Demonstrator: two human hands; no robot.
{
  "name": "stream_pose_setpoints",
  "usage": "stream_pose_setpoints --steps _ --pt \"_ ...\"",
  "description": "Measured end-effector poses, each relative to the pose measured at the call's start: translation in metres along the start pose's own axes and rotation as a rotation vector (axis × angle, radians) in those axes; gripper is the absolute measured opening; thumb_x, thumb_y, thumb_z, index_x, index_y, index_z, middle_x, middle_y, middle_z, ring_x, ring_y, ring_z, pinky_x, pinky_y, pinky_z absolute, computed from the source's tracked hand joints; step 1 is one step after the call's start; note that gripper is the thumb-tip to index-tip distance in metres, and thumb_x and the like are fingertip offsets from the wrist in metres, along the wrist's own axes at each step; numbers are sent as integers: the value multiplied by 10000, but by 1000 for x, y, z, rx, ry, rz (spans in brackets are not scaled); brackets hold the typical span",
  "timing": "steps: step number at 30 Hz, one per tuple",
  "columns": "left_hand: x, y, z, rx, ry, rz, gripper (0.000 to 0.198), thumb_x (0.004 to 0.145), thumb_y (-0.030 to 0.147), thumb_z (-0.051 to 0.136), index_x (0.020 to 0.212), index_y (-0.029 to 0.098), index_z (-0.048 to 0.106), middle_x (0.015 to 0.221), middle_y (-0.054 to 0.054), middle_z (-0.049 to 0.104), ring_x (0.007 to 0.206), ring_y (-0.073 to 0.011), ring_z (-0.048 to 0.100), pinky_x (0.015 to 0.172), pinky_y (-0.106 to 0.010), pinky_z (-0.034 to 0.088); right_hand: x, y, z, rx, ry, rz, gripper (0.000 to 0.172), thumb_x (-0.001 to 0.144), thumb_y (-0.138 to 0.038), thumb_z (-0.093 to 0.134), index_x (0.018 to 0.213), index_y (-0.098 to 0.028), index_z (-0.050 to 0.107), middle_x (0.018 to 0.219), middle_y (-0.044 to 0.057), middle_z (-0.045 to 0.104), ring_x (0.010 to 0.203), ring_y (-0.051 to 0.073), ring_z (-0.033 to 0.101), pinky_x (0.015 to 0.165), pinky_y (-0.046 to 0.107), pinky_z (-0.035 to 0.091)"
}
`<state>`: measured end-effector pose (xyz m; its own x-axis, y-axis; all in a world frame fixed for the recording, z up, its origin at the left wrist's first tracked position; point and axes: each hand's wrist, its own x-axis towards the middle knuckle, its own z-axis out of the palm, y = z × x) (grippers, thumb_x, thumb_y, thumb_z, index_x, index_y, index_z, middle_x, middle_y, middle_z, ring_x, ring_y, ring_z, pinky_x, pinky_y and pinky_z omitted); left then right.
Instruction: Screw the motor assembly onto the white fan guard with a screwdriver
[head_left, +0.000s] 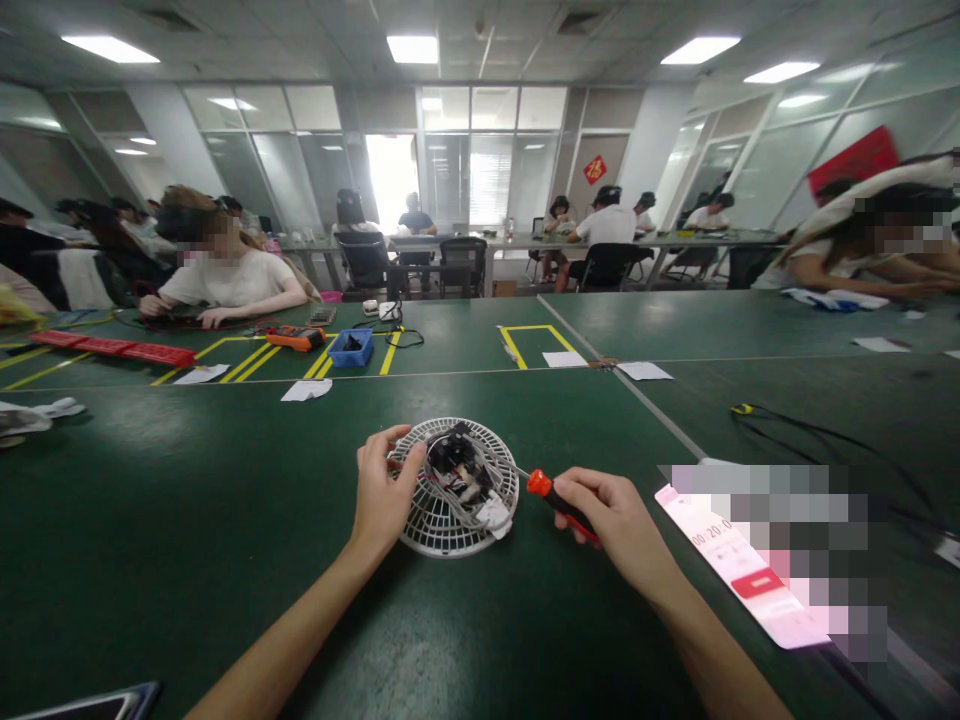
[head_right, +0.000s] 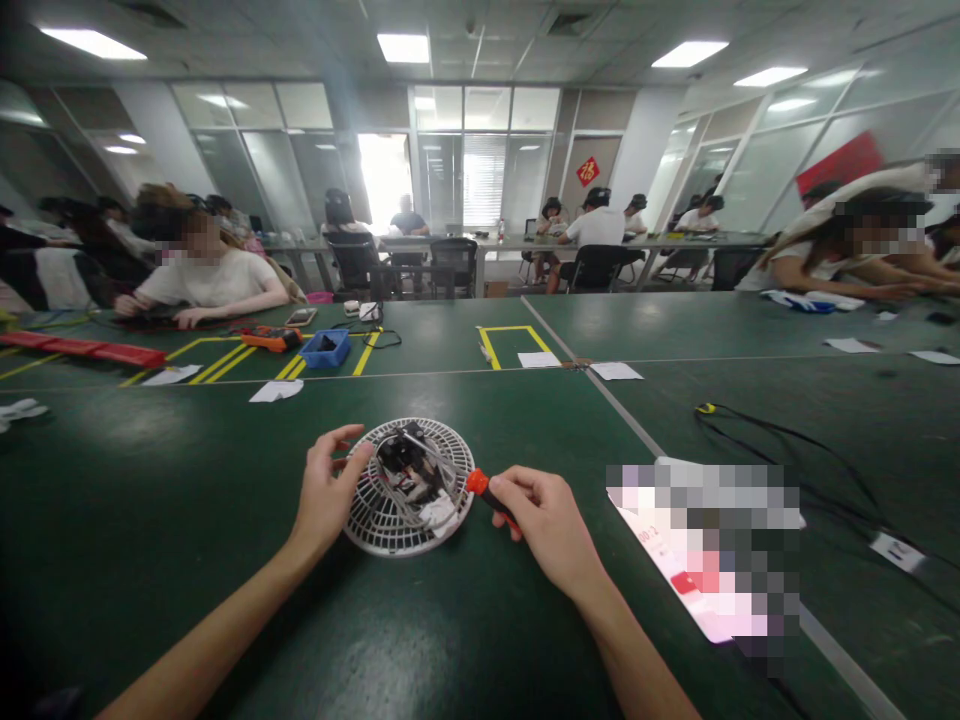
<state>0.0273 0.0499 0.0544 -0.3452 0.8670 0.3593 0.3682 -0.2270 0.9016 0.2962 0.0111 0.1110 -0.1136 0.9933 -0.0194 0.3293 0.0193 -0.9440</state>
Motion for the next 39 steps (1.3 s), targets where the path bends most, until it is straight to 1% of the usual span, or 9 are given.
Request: stream_pose_setpoints --steps 4,7,14,20,23,28,31,36,39 --pt "-6 0 7 79 -133 126 507 817 456 720 1275 248 654 1228 -91 643 1176 -277 571 1055 -462 465 1 3 1 27 21 -13 367 857 -526 589 717 -195 667 588 8 652 481 140 511 488 277 369" --pt "-8 -1 9 104 -204 137 542 807 436 740 1310 260 640 1217 -92 656 1146 -276 615 1047 -474 473 1 5 3 43 27 -24 366 866 -518 585 704 -198 655 593 10 654 478 137 509 484 277 361" --pt "-3 7 -4 190 -224 51 497 769 471 765 1205 253 667 1078 -70 690 1037 -271 647 966 -458 497 4 8 3 30 3 -26 371 874 -522 597 718 -192 665 607 8 654 492 139 518 497 280 370" --pt "-13 12 -23 314 -164 8 516 726 552 803 1115 235 684 954 -41 663 878 -260 648 835 -430 526 2 5 -8 -14 -78 -1 370 869 -521 622 743 -179 690 603 3 648 491 127 508 490 266 359" --pt "-21 6 -32 342 -120 59 520 748 603 788 1102 236 683 948 -39 671 850 -256 649 799 -421 538 0 4 -14 -41 -125 27 362 867 -510 639 745 -174 697 596 0 643 486 120 497 477 254 344" --pt "-28 -4 -40 452 12 351 469 831 577 745 1148 238 680 1177 -94 693 1064 -303 635 950 -489 517 -2 3 -19 -75 -178 78 361 866 -511 652 757 -170 700 589 -2 635 485 114 492 471 244 345" --pt "-26 -10 -44 512 36 441 404 848 540 743 1123 247 701 1210 -101 698 1102 -322 624 1001 -539 488 -4 0 -24 -83 -183 99 377 852 -537 657 735 -181 690 585 2 634 496 127 513 463 247 352" --pt "-22 -25 -45 423 -149 496 602 911 452 710 1454 278 515 1483 -112 575 1350 -308 541 1118 -517 462 -6 -3 -35 -92 -170 119 382 828 -551 646 703 -192 685 573 7 639 485 133 521 462 255 356" --pt "-22 -29 -42 357 -206 476 569 940 415 676 1466 286 500 1488 -92 578 1369 -283 548 1150 -485 458 -6 -2 -37 -107 -184 137 380 824 -548 639 691 -193 676 568 4 631 485 132 516 471 258 352"
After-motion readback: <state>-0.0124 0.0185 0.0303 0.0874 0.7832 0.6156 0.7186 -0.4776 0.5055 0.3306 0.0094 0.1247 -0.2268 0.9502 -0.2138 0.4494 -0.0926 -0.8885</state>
